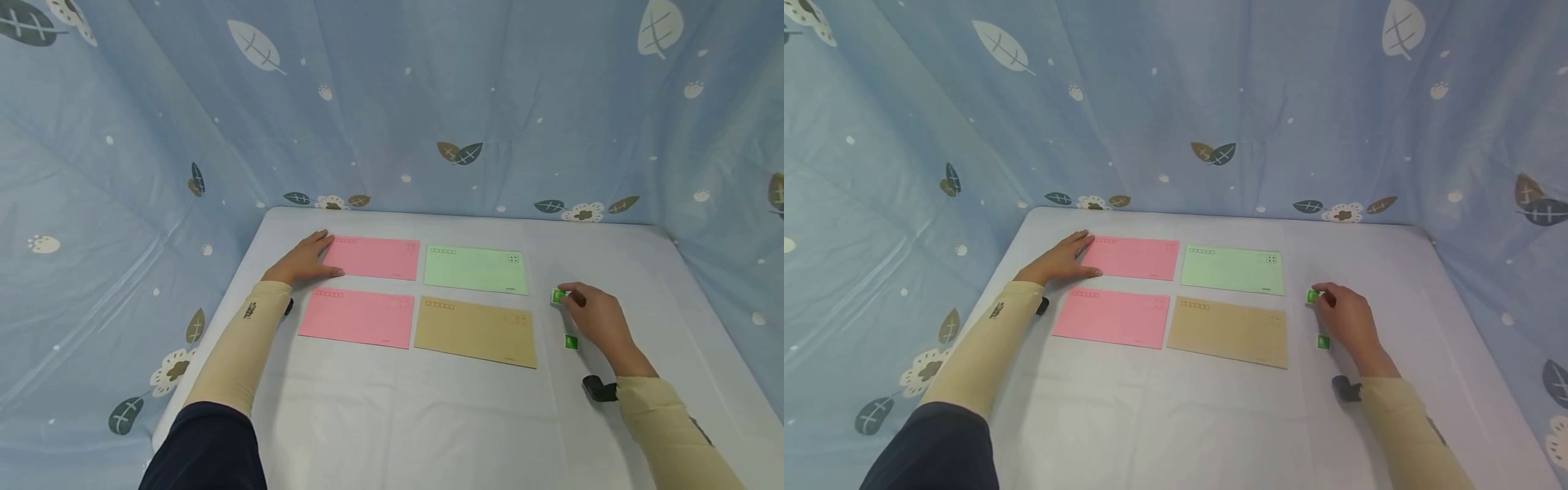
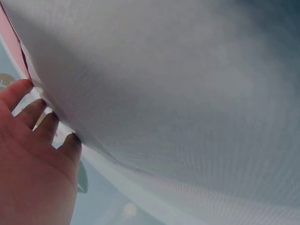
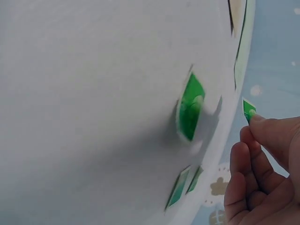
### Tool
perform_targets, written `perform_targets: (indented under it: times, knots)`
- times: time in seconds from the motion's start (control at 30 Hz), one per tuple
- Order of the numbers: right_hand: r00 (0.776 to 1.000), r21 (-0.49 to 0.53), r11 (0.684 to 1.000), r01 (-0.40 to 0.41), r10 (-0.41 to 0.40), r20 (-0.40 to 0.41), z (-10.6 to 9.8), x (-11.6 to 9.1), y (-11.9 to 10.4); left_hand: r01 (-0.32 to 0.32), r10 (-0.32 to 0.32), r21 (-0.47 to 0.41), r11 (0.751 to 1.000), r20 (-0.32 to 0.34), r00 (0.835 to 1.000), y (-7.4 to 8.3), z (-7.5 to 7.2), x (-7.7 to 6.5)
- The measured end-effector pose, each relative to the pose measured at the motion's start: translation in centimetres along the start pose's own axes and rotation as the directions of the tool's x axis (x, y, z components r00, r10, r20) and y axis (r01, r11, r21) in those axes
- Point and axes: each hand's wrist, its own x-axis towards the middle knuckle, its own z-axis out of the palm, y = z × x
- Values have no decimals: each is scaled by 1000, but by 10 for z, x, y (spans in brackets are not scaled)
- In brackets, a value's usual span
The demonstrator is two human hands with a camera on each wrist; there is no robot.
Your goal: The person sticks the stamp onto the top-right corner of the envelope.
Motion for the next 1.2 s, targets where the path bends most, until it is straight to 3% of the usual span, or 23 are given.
perform_targets:
  times: [1.2]
  knots:
    - [1000, 37, 999, 21, -22, 9, 7, 18, -31, 15, -15, -2, 1000, -10, 1000, -1, 2, 4]
